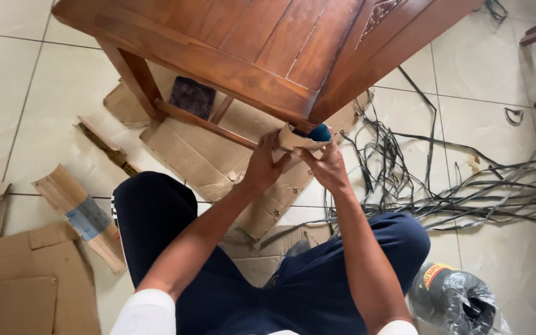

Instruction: Wrapping the legs of a wooden table with cardboard and securing them with plastic ties.

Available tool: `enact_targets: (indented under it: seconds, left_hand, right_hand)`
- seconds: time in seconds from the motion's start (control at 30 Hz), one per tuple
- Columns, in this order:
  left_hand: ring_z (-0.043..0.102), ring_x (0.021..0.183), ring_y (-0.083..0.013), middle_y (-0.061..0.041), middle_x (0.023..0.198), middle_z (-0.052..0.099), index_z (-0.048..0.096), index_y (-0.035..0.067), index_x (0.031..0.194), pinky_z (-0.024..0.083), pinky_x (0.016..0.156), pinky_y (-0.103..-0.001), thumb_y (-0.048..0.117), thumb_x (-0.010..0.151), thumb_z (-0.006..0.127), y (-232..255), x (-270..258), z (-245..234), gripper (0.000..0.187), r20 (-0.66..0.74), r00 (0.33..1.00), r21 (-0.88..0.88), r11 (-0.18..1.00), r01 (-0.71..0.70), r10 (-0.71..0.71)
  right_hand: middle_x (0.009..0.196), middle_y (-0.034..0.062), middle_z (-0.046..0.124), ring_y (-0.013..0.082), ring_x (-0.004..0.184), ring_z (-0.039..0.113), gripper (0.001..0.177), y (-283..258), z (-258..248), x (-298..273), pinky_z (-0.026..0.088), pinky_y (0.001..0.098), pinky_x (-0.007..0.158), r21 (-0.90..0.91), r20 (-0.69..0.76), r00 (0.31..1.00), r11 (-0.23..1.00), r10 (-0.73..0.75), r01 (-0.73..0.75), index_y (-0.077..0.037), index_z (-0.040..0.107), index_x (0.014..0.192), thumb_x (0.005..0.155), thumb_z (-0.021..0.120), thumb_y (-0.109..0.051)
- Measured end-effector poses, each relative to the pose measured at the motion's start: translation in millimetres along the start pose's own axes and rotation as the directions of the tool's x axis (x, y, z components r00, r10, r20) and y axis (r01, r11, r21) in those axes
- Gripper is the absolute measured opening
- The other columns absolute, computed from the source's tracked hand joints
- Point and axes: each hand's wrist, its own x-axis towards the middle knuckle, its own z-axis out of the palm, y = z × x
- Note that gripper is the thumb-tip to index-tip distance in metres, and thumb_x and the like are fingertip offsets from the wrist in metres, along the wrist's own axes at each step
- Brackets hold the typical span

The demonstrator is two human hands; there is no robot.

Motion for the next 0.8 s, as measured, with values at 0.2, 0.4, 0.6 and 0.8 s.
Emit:
enact_targets:
  seconds: [0.2,0.4,0.6,0.8]
  left_hand:
    - [0.059,0.112,-0.0417,-0.023,0.125,0.056,0.038,0.000,0.150,0.051,0.091,-0.048,0.023,0.092,0.076,-11,-4,22,0.073,-0.065,0.997,-0.015,0.999,-0.034,0.033]
    - [0.059,0.105,-0.0376,-0.018,0.114,0.059,0.053,0.004,0.138,0.051,0.091,-0.047,0.025,0.092,0.077,-15,-3,16,0.056,-0.120,0.991,0.039,0.998,-0.053,0.057]
    - [0.060,0.102,-0.0340,-0.016,0.109,0.060,0.060,0.005,0.127,0.049,0.089,-0.044,0.029,0.091,0.076,-7,1,4,0.045,-0.080,0.996,0.005,1.000,0.026,-0.025]
    - [0.061,0.120,-0.0336,-0.019,0.135,0.052,0.043,0.004,0.150,0.056,0.101,-0.040,0.020,0.097,0.075,-30,-2,23,0.064,-0.103,0.987,-0.064,0.989,-0.131,0.124]
  right_hand:
    - [0.113,0.0051,0.075,0.0159,0.106,0.071,0.041,19,0,4,0.060,0.0345,0.095,-0.003,-0.073,0.991,0.994,0.112,-0.112,-0.006,0.063,0.123,0.088,0.084,-0.013]
    - [0.112,0.0106,0.076,0.0191,0.104,0.074,0.042,16,0,6,0.063,0.0379,0.094,0.002,-0.029,0.983,0.984,0.181,-0.181,-0.001,0.064,0.125,0.092,0.081,-0.020]
    - [0.143,0.0212,0.047,0.0314,0.120,0.060,0.082,11,5,15,0.058,0.0421,0.090,-0.241,-0.146,0.963,0.936,0.228,-0.258,-0.006,0.036,0.145,0.082,0.088,-0.016]
    - [0.130,0.0161,0.070,0.0260,0.125,0.071,0.058,58,18,12,0.056,0.0373,0.103,0.097,-0.010,0.984,0.979,0.179,-0.177,0.000,0.045,0.132,0.092,0.081,-0.021]
